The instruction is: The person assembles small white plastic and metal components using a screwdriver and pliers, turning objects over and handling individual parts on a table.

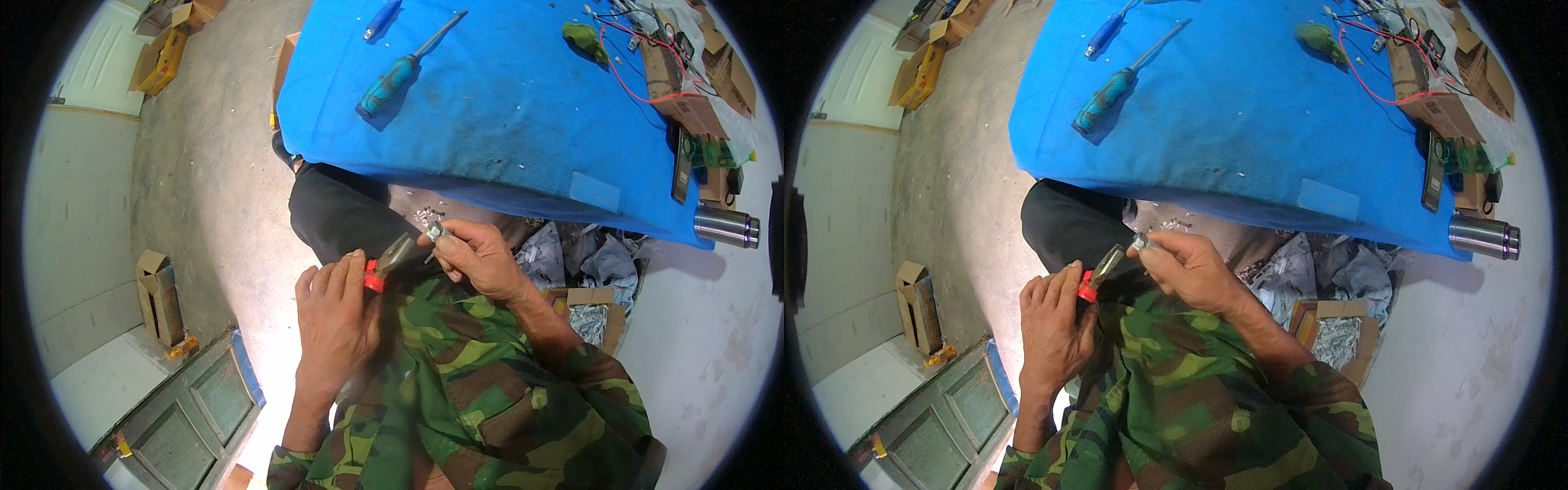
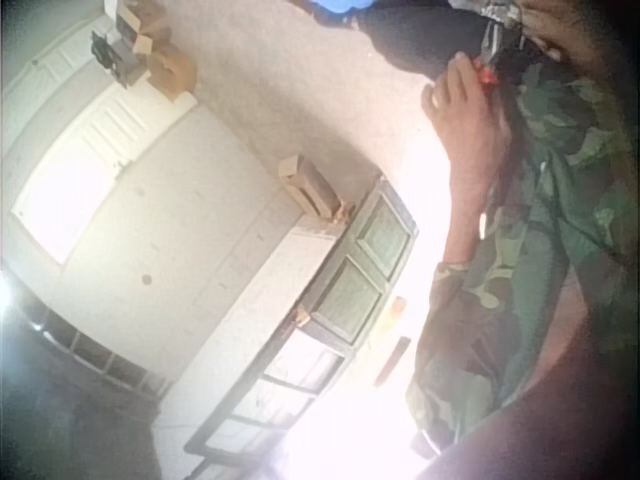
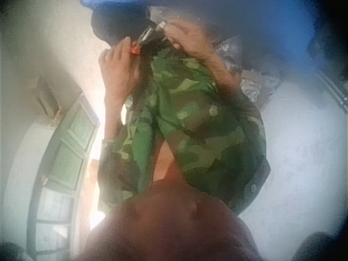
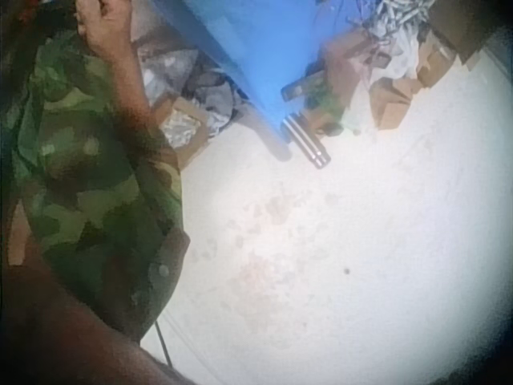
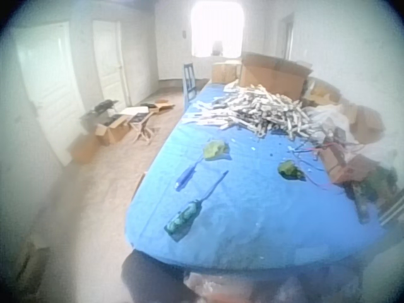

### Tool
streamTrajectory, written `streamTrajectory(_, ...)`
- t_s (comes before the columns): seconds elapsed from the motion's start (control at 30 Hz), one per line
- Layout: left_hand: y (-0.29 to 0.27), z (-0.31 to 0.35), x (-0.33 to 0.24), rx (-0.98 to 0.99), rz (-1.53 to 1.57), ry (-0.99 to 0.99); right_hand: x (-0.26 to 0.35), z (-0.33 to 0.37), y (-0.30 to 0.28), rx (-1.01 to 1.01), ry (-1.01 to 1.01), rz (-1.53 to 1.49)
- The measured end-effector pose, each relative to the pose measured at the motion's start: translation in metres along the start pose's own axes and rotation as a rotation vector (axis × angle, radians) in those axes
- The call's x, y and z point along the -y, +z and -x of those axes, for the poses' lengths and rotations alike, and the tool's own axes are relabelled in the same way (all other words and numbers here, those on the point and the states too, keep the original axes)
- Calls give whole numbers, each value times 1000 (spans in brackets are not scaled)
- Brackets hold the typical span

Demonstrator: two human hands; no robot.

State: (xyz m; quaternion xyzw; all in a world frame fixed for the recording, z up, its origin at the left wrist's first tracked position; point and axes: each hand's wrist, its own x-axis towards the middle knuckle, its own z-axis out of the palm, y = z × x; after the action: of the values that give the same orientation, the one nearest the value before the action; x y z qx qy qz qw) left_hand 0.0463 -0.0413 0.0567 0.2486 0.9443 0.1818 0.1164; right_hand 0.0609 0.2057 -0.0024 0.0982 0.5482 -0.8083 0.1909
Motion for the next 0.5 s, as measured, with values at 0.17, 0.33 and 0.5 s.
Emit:
streamTrajectory(0.17, 4, 4, 0, -11, 201, -54, 8, 3, 9, -79, -78, 261)
streamTrajectory(0.33, 6, 3, 0, -56, 222, 10, 10, 3, 15, -108, -230, 412)
streamTrajectory(0.5, 5, 3, -3, -66, 250, -19, 13, 3, 20, -185, -313, 558)
